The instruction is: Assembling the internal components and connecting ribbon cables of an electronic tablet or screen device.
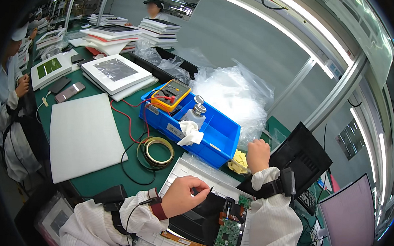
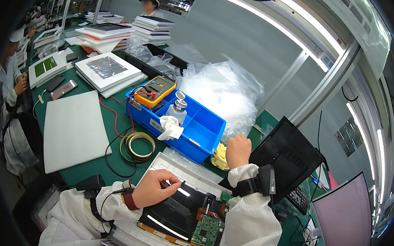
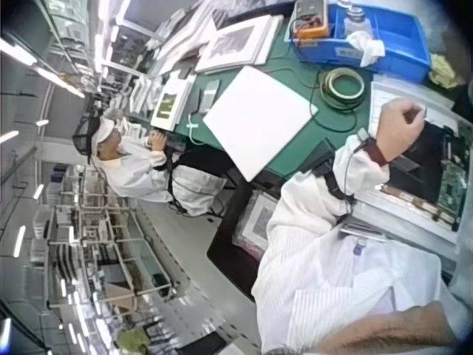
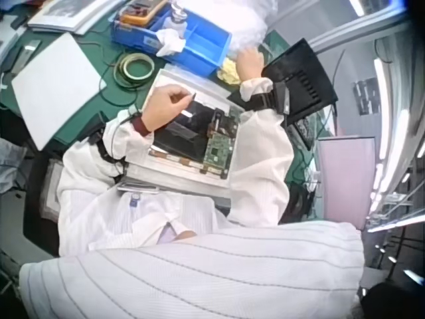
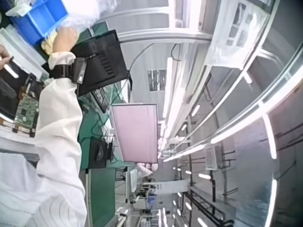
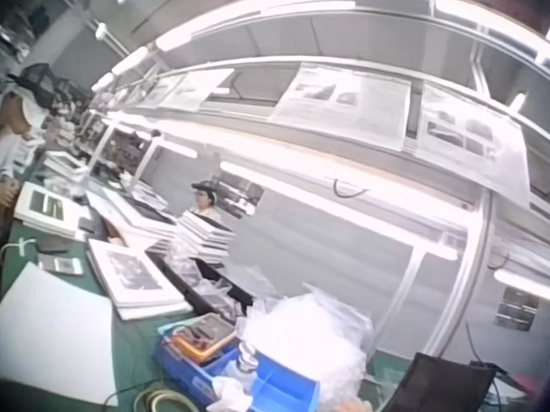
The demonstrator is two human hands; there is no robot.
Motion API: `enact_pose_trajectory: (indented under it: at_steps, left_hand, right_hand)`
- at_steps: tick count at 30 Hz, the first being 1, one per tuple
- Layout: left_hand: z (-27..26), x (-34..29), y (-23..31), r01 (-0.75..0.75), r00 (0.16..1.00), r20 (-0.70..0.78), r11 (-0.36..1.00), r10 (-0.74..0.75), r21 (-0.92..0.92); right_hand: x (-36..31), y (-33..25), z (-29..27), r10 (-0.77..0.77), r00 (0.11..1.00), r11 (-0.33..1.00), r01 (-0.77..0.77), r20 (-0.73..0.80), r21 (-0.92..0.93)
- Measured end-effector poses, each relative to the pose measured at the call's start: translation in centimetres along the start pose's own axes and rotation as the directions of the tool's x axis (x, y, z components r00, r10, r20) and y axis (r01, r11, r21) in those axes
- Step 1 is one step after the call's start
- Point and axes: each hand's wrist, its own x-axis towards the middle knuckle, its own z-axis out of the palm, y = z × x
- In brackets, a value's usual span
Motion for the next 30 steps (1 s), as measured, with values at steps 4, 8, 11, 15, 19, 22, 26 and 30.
enact_pose_trajectory:
  at_steps: [4, 8, 11, 15, 19, 22, 26, 30]
  left_hand:
    - [0.0, -0.1, 1.0, -0.076, 0.997, -0.013, 0.994, 0.077, 0.073]
    - [-0.1, -0.1, 1.1, -0.377, 0.908, -0.065, 0.874, 0.414, 0.307]
    - [-0.3, -0.3, 1.5, -0.493, 0.833, -0.016, 0.757, 0.552, 0.429]
    - [-0.2, -0.8, 2.7, -0.632, 0.700, 0.165, 0.494, 0.695, 0.597]
    - [0.1, -1.3, 2.9, -0.702, 0.591, 0.291, 0.302, 0.753, 0.645]
    - [0.3, -1.5, 3.1, -0.717, 0.551, 0.313, 0.247, 0.774, 0.652]
    - [0.6, -1.2, 3.8, -0.695, 0.656, 0.219, 0.464, 0.723, 0.549]
    - [0.5, -0.7, 5.0, -0.497, 0.866, 0.227, 0.822, 0.446, 0.277]
  right_hand:
    - [-1.4, -1.2, -2.5, 0.108, 0.994, 0.865, -0.104, 0.020, 0.491]
    - [-4.1, -3.6, -8.7, 0.004, 0.848, 0.171, -0.523, 0.530, 0.835]
    - [-6.3, -5.2, -11.8, -0.130, 0.719, -0.148, -0.695, 0.683, 0.703]
    - [-8.1, -6.1, -13.0, -0.158, 0.648, -0.403, -0.731, 0.745, 0.550]
    - [-9.2, -6.2, -12.7, -0.177, 0.658, -0.481, -0.706, 0.732, 0.519]
    - [-9.8, -6.1, -13.5, -0.135, 0.710, -0.450, -0.665, 0.691, 0.596]
    - [-11.0, -5.8, -13.7, -0.046, 0.842, -0.351, -0.517, 0.538, 0.780]
    - [-12.5, -5.5, -13.8, 0.027, 0.919, -0.324, -0.364, 0.393, 0.873]
